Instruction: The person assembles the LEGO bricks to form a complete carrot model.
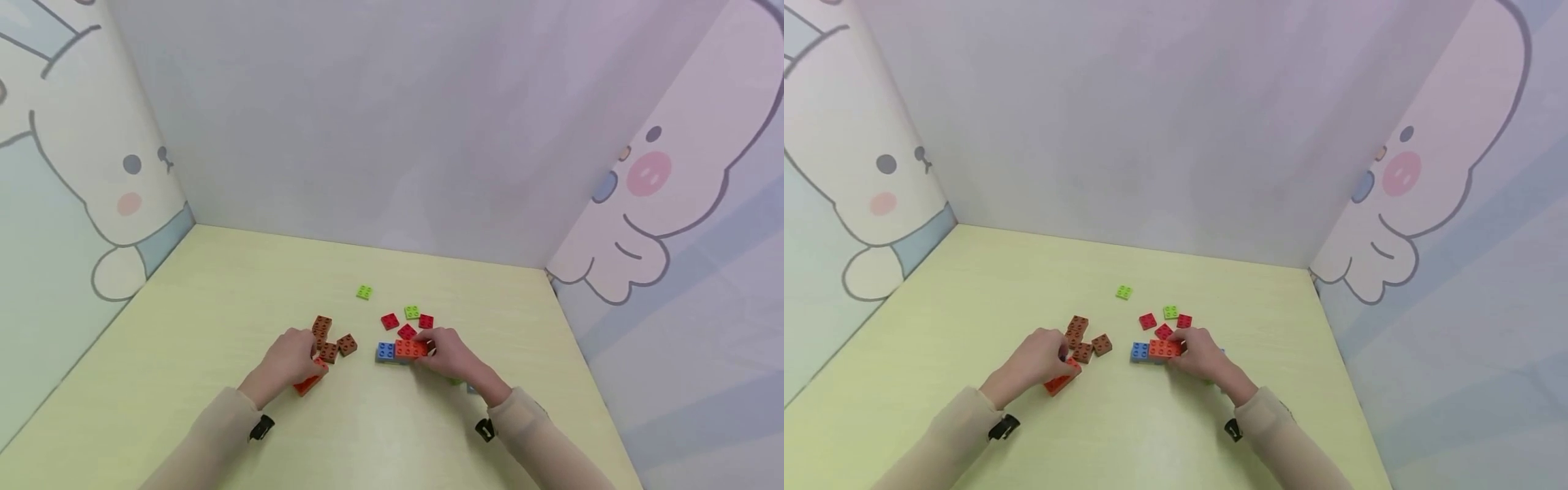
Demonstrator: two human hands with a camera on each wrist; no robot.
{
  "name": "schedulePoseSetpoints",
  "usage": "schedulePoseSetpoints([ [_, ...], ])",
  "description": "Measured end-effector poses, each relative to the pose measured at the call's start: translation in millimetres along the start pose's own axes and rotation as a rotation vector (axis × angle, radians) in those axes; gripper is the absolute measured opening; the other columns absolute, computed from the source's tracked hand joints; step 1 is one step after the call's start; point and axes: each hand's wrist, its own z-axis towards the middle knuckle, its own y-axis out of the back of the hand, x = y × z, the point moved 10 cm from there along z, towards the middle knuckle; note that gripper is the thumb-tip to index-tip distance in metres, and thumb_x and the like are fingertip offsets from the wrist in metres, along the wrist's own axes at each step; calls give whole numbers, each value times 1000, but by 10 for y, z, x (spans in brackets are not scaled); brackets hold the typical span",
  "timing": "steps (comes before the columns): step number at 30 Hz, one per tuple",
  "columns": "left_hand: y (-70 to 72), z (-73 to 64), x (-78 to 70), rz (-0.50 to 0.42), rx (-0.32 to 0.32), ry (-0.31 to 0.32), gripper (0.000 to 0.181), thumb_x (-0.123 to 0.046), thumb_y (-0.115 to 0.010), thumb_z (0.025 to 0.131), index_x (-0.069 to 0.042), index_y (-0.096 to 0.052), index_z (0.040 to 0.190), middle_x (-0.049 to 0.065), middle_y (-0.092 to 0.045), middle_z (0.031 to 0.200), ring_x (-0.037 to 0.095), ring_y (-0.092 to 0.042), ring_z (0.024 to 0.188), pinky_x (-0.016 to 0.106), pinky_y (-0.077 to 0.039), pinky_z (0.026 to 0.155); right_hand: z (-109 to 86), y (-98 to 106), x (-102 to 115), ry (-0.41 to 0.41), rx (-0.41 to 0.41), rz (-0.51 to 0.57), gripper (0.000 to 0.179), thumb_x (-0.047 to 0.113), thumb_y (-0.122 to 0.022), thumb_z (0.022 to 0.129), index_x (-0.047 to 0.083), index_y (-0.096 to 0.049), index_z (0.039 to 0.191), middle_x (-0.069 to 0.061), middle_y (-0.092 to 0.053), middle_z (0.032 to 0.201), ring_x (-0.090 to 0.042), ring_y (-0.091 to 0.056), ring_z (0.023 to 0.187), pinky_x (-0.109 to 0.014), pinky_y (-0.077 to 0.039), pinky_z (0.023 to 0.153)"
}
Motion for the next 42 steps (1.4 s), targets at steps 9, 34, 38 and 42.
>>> schedulePoseSetpoints([
  [9,-90,-114,79,-5,-45,8,32,-20,-80,75,-9,-54,63,2,-49,56,15,-45,50,28,-35,46,1,-23,-36,-12,6,-1,36,12,-78,80,6,-68,114,1,-63,99,-14,-57,84,-29,-50,74],
  [34,91,-117,-336,62,-86,-157,23,-15,-82,69,-5,-62,75,2,-50,69,18,-44,60,31,-36,52,33,-20,-28,-20,28,23,36,14,-79,79,8,-69,113,3,-62,97,-14,-56,84,-29,-49,74],
  [38,86,-8,-500,45,-40,-175,21,-6,-78,69,-2,-68,87,1,-53,79,18,-45,70,32,-39,62,30,-23,-18,-16,26,24,36,14,-79,79,8,-69,113,2,-63,98,-15,-56,85,-30,-49,75],
  [42,15,117,-634,11,7,-187,25,-2,-76,71,-2,-69,95,0,-54,84,18,-46,77,33,-41,68,33,-20,-16,-17,20,15,37,15,-79,79,7,-69,114,2,-63,98,-14,-57,84,-30,-49,75],
])
